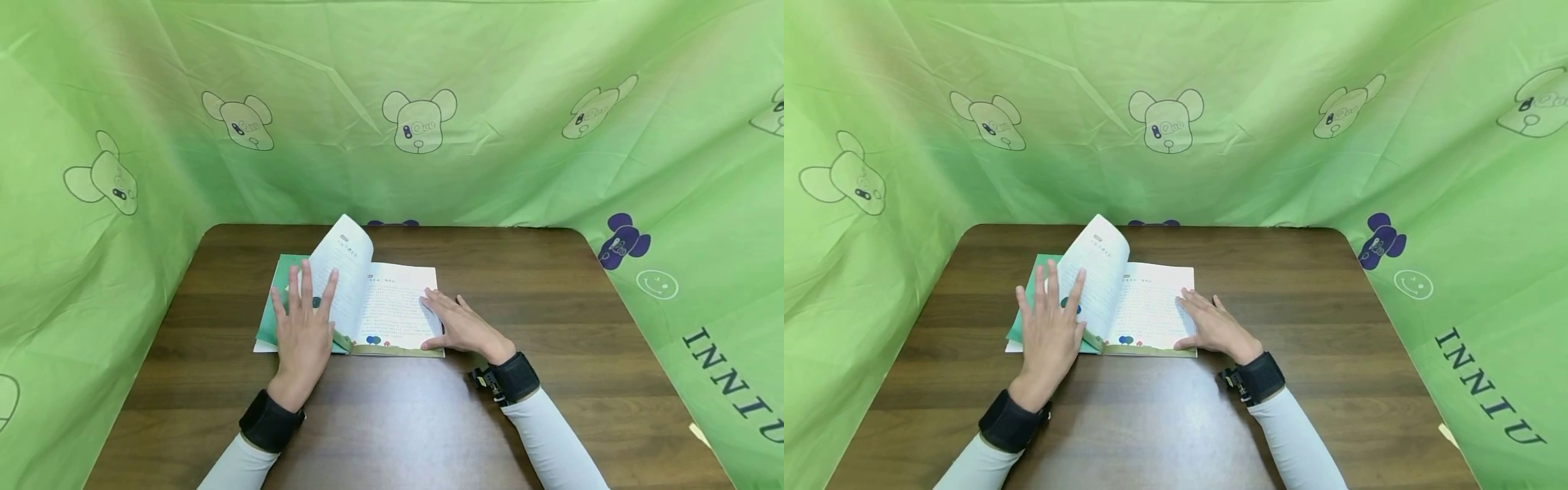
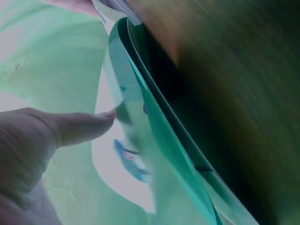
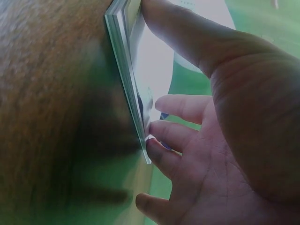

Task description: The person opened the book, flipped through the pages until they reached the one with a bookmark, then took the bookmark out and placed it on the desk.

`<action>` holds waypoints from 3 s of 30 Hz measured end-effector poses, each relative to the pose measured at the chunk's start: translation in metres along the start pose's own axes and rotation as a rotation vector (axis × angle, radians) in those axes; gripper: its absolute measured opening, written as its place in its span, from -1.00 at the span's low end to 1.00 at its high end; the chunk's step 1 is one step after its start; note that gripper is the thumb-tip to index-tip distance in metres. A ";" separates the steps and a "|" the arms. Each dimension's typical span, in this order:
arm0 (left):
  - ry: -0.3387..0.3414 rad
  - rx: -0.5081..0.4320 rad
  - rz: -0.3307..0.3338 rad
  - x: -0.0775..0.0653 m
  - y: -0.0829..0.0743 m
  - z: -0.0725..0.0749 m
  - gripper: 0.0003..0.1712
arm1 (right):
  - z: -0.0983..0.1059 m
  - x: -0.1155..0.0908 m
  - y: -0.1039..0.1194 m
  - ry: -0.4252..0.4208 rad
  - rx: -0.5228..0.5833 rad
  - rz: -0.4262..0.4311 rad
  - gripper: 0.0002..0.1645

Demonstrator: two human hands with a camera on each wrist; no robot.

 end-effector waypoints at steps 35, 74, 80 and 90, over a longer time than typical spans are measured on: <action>0.498 -0.222 -0.118 -0.025 -0.010 -0.020 -0.38 | 0.004 0.001 -0.012 0.085 0.112 0.103 0.14; 0.630 -0.182 0.046 -0.011 -0.041 -0.029 0.10 | -0.002 0.006 -0.002 -0.195 0.017 0.047 -0.46; 0.649 -0.143 0.065 -0.010 -0.046 -0.032 0.12 | -0.002 0.007 -0.001 -0.214 0.024 0.009 -0.43; 0.624 -0.093 0.045 -0.009 -0.049 -0.035 -0.08 | 0.001 0.007 -0.002 -0.253 0.018 -0.040 -0.29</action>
Point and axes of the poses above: each hand's wrist, its own x-axis towards the middle knuckle, its own z-axis out of the back of the hand, y = z × x, the point moved 2 cm from there along x, towards the middle knuckle, and after that the axes turned 9 degrees about -z, right-handed, at the moved point
